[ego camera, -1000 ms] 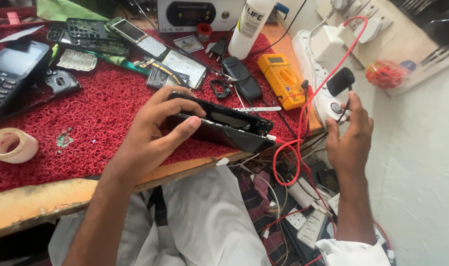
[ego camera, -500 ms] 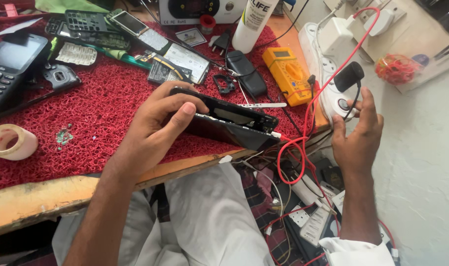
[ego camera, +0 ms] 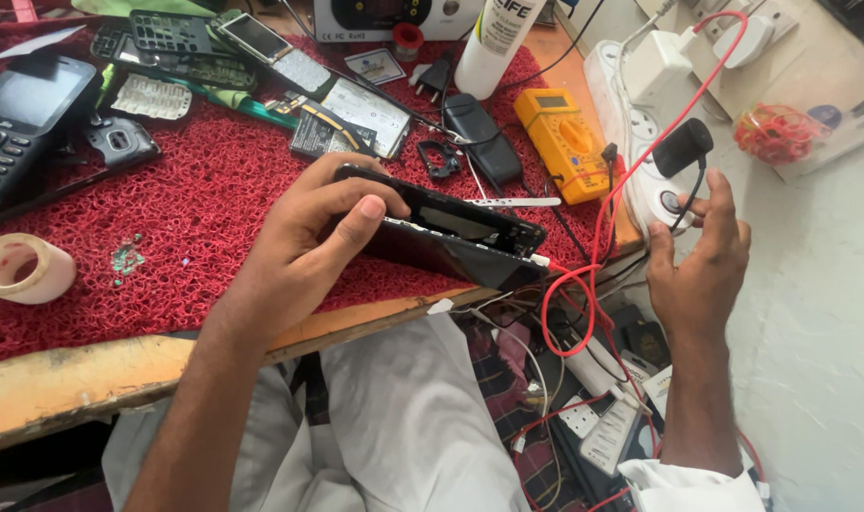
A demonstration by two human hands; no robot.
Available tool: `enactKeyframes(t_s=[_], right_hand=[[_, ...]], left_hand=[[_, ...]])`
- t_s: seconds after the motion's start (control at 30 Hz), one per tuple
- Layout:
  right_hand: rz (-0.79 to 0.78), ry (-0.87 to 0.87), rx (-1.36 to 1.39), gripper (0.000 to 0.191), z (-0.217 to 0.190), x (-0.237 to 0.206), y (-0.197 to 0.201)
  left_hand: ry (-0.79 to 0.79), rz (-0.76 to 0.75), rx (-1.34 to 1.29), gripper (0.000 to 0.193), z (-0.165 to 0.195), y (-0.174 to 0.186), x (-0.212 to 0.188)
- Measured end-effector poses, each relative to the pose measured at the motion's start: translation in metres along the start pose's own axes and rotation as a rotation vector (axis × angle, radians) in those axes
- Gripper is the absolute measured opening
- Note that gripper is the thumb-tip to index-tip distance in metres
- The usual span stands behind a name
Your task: The person holds a disassembled smartphone and repeatedly connects and disconnects a power cable to test the device. They also use tweezers to adjust internal components and wipe the phone's surface.
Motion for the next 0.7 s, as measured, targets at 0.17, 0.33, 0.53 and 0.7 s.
enactKeyframes(t_s=[0.17, 0.33, 0.53, 0.7], right_hand=[[0.006, 0.021, -0.001, 0.072, 0.0016, -0.0001, -0.0001], [0.007, 0.026, -0.007, 0.072, 0.0019, 0.0, 0.0003], [0.013, 0.036, -0.027, 0.073, 0.0014, -0.0005, 0.0002], [0.001, 0.018, -0.007, 0.074, 0.0038, 0.0014, 0.0004]], left_hand=[[-0.002, 0.001, 0.006, 0.027, 0.0002, 0.0003, -0.0006], [0.004, 0.002, 0.007, 0.027, 0.0002, -0.0001, -0.0006], [0.001, 0.0, 0.009, 0.027, 0.0012, -0.0003, -0.0005], [0.005, -0.001, 0.024, 0.027, 0.0008, -0.0007, -0.0001]])
Point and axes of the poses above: each hand's wrist, its own x-axis towards the middle knuckle, its own y-axis out of the back of the hand, z = x × y, the point moved 3 cm from there along x, towards the middle knuckle, and after that the axes turned 10 degrees about -y, right-handed, at the moved point
